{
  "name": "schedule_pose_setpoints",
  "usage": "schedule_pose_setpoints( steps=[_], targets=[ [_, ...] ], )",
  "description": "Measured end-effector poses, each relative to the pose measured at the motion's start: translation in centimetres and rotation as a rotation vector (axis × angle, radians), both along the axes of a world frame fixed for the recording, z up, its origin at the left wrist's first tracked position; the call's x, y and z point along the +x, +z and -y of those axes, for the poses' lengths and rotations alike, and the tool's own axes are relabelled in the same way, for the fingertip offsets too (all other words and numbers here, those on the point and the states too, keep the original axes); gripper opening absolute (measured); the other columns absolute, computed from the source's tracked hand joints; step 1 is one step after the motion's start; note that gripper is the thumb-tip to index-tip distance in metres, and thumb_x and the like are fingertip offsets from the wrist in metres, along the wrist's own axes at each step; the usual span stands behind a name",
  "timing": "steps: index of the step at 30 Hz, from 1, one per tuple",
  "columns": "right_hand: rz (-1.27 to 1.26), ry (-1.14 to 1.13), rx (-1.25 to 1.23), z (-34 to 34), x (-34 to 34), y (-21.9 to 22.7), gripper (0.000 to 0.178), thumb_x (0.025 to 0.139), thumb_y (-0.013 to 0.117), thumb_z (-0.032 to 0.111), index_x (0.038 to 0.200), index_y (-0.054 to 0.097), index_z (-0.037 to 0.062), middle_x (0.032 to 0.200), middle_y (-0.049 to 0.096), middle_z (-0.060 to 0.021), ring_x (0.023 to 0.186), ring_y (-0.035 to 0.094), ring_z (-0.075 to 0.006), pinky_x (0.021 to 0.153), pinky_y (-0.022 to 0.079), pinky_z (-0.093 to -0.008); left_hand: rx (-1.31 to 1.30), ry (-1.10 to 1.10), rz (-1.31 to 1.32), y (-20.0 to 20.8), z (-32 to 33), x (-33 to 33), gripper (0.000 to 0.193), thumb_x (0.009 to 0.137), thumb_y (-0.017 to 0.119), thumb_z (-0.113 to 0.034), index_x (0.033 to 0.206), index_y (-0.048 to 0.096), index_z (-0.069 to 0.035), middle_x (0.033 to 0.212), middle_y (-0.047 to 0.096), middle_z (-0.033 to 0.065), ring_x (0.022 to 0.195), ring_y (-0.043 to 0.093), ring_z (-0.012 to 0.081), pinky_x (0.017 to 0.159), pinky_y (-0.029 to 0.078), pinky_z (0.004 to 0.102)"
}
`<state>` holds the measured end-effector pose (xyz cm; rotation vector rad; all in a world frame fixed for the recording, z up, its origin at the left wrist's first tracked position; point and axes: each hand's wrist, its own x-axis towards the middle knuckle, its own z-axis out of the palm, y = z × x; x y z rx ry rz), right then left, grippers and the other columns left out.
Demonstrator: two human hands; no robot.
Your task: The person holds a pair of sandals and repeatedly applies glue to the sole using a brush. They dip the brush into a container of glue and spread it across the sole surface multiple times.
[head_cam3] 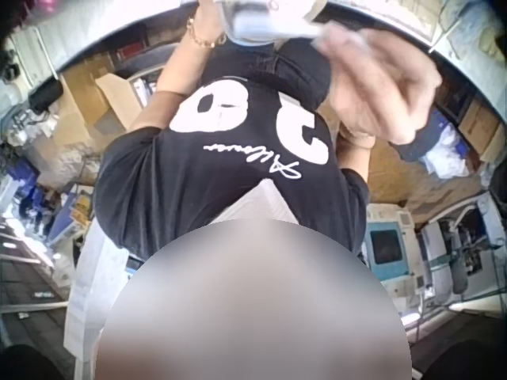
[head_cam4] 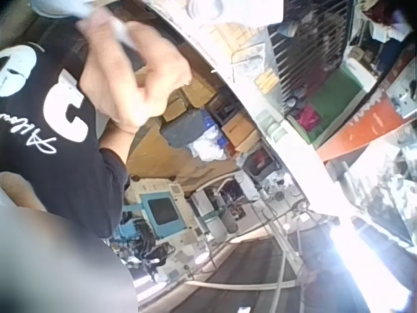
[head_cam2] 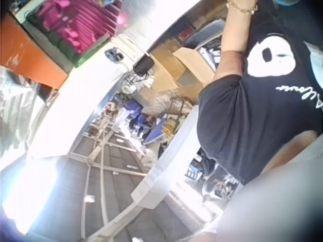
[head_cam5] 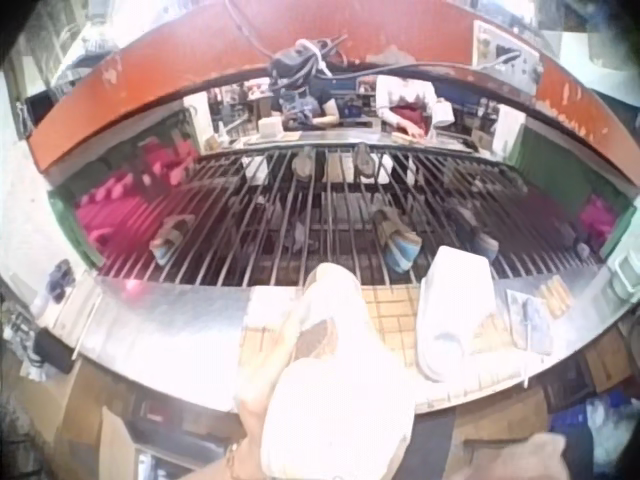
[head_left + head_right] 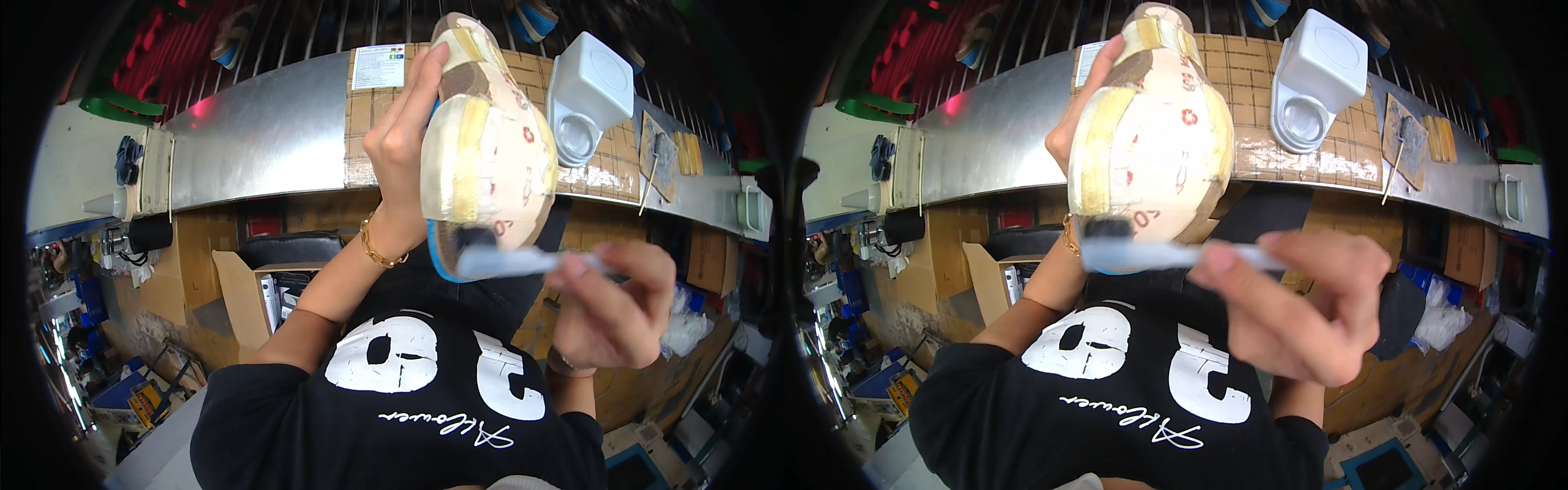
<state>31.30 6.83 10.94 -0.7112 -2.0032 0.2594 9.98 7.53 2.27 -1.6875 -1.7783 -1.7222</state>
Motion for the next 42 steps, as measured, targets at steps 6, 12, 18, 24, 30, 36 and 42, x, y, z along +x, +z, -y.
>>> schedule_pose_setpoints(
  steps=[6, 12, 18, 24, 30, 36, 42],
  targets=[
    [-0.096, 0.033, -0.121, -0.6, -0.1, 0.0, 0.036, 0.05, 0.091, 0.02, 0.085, 0.083, 0.0247, 0.085, 0.064, 0.0029, 0.07, 0.055, -0.0125, 0.067, 0.038, -0.03, -0.04, -0.092, 0.092, -0.4, 0.0, 0.2, 0.064, 0.076, 0.08, -0.009, 0.135, 0.061, 0.004, 0.126, 0.067, 0.0269, 0.104, 0.073, 0.0325, 0.082, 0.059, 0.0367],
    [-0.162, 0.212, -0.156, -1.7, 0.5, -0.4, 0.029, 0.053, 0.09, 0.021, 0.081, 0.083, 0.0227, 0.079, 0.063, 0.0026, 0.071, 0.054, -0.0118, 0.063, 0.035, -0.0284, -0.111, -0.189, 0.34, -0.8, 0.5, 0.7, 0.061, 0.077, 0.08, -0.01, 0.134, 0.063, 0.0, 0.123, 0.07, 0.0216, 0.094, 0.075, 0.0251, 0.076, 0.06, 0.033],
    [-0.11, 0.268, -0.263, -1.9, 0.7, -0.6, 0.031, 0.052, 0.091, 0.013, 0.082, 0.083, 0.0187, 0.08, 0.063, 0.0, 0.072, 0.055, -0.0132, 0.064, 0.039, -0.0265, -0.171, -0.264, 0.45, -0.8, 0.7, 1.1, 0.059, 0.078, 0.08, -0.012, 0.133, 0.065, -0.003, 0.118, 0.073, 0.017, 0.087, 0.076, 0.0199, 0.071, 0.061, 0.0299],
    [-0.183, 0.341, -0.277, -2.8, 1.1, -1.1, 0.032, 0.052, 0.09, 0.012, 0.082, 0.084, 0.017, 0.078, 0.063, -0.0025, 0.066, 0.054, -0.0119, 0.059, 0.038, -0.0248, -0.234, -0.302, 0.546, -0.8, 0.2, 1.1, 0.056, 0.08, 0.08, -0.014, 0.133, 0.066, -0.004, 0.116, 0.074, 0.0133, 0.083, 0.076, 0.0154, 0.068, 0.061, 0.0269],
    [-0.17, 0.36, -0.363, -3.2, 1.7, -1.5, 0.03, 0.054, 0.089, 0.007, 0.083, 0.084, 0.0156, 0.08, 0.064, -0.0031, 0.069, 0.056, -0.0112, 0.059, 0.039, -0.0236, -0.341, -0.438, 0.759, 0.0, 0.7, 0.3, 0.055, 0.084, 0.077, -0.011, 0.136, 0.063, -0.002, 0.126, 0.07, 0.0125, 0.092, 0.073, 0.0119, 0.077, 0.061, 0.0248],
    [-0.18, 0.323, -0.426, -3.9, 1.6, -1.6, 0.031, 0.055, 0.089, 0.005, 0.084, 0.084, 0.0148, 0.08, 0.063, -0.0023, 0.067, 0.054, -0.0103, 0.058, 0.038, -0.0225, -0.401, -0.452, 0.842, 0.6, 1.5, 0.3, 0.054, 0.086, 0.076, -0.01, 0.137, 0.062, -0.001, 0.134, 0.066, 0.0131, 0.102, 0.071, 0.0126, 0.086, 0.059, 0.0262],
    [-0.146, 0.26, -0.516, -3.8, 1.8, -2.1, 0.029, 0.057, 0.09, 0.005, 0.084, 0.084, 0.0124, 0.081, 0.064, -0.0028, 0.069, 0.056, -0.0097, 0.059, 0.038, -0.0219, -0.353, -0.537, 0.974, 0.5, 1.9, 0.4, 0.053, 0.088, 0.074, -0.012, 0.138, 0.059, 0.0, 0.134, 0.065, 0.015, 0.106, 0.071, 0.015, 0.088, 0.059, 0.0273]
  ],
)
